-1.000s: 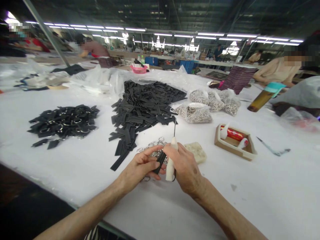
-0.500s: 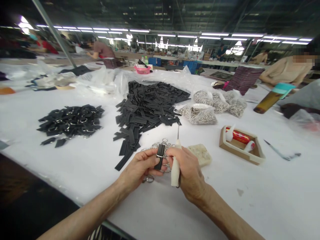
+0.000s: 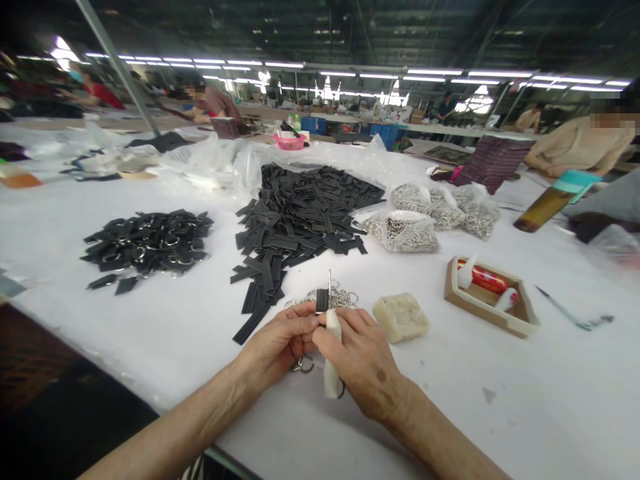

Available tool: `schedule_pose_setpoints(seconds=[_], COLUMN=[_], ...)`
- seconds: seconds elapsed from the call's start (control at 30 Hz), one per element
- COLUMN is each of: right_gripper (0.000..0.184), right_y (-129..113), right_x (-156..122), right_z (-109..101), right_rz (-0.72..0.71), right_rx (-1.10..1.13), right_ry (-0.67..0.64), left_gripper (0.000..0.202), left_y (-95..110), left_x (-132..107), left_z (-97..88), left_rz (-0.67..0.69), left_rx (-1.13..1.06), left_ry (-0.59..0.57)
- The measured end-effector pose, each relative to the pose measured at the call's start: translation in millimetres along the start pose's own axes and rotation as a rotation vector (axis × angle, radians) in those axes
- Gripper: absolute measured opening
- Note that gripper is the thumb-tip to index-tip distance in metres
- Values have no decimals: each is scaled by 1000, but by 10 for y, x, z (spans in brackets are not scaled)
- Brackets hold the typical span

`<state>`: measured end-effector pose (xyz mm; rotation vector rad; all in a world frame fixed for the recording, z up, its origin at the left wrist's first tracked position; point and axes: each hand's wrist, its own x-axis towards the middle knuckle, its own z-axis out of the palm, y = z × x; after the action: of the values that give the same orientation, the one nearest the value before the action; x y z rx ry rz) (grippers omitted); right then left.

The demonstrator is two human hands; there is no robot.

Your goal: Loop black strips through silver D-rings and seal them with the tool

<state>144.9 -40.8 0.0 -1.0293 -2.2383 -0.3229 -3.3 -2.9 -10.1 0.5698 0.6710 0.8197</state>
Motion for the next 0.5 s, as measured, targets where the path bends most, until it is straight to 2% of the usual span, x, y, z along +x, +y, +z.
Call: schedule_pose_setpoints(seconds=[0.17, 0.3, 0.37, 0.5], right_gripper=[23, 18, 13, 12], right_y=[-20, -53, -72, -93], right_x=[25, 8, -12, -8], right_z=[-72, -88, -73, -58], right_rz=[24, 93, 179, 469], right_rx=[53, 220, 302, 437], right_ry=[66, 61, 64, 123], left_gripper=[22, 8, 13, 15], left_y=[53, 70, 63, 49], left_x=[-17, -11, -11, -43], left_z=[31, 36, 39, 84], left_rz=[-75, -101, -87, 29], left_rx=[-83, -104, -39, 200], left_ry=[-86, -23, 29, 65])
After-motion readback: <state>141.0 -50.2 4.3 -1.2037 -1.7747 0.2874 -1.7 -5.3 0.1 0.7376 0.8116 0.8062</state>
